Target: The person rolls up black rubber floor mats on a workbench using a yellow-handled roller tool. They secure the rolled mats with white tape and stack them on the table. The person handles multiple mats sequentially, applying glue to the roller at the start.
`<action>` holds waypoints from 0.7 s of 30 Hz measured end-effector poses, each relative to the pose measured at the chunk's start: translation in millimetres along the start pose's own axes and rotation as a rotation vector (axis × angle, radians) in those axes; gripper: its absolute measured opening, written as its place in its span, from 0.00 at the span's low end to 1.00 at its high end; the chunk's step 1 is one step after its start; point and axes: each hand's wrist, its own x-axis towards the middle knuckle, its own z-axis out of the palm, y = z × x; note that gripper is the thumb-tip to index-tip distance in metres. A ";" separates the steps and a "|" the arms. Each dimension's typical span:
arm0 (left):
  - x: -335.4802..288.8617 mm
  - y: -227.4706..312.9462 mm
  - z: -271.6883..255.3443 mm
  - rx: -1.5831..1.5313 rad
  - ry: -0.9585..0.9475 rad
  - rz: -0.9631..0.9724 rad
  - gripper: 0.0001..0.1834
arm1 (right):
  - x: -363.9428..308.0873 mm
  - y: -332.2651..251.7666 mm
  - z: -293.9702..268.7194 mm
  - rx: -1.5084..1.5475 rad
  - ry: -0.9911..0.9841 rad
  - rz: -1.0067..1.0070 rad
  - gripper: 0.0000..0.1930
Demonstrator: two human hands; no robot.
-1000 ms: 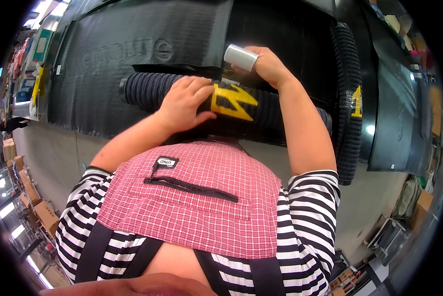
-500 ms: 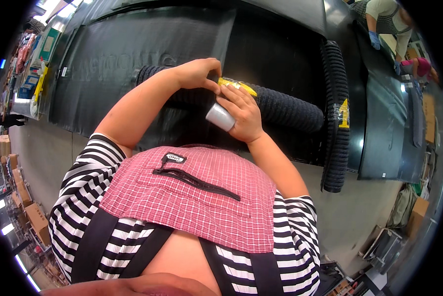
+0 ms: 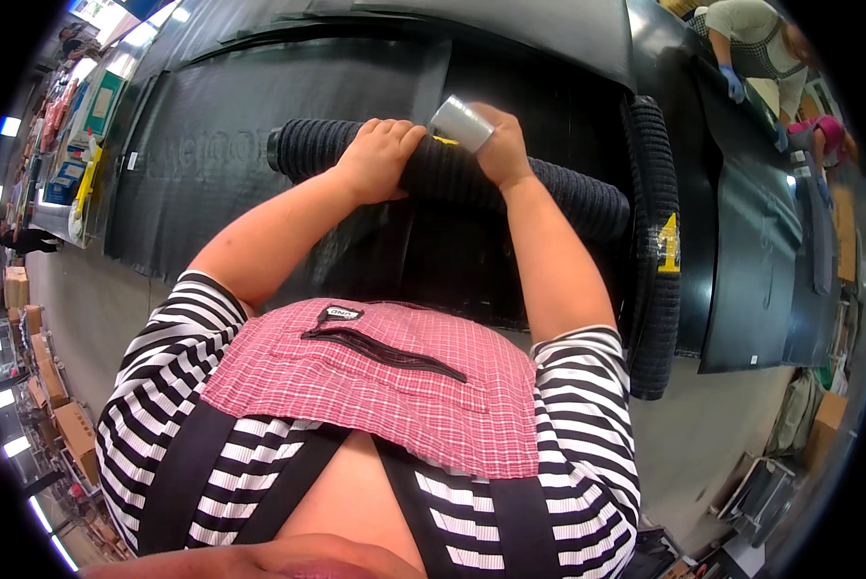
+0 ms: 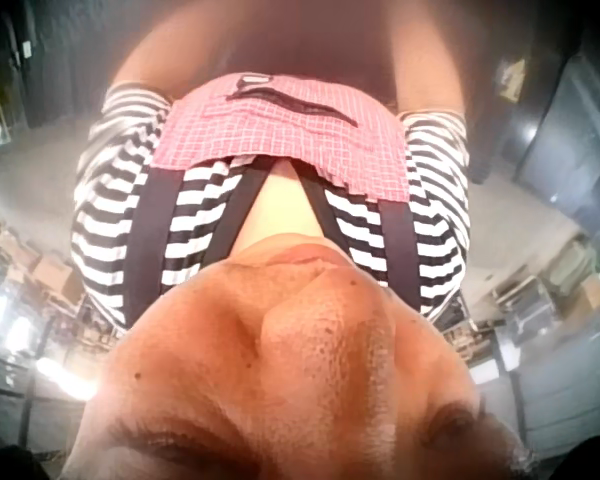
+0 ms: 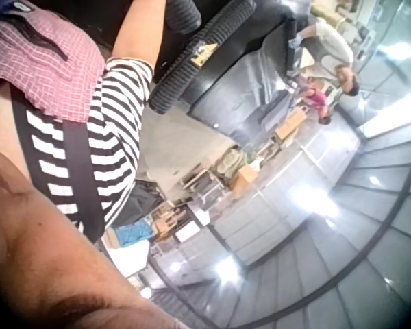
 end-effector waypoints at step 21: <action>99.5 -77.8 18.7 -0.117 0.401 0.134 0.34 | 118.5 27.8 -33.5 -0.090 0.120 0.202 0.10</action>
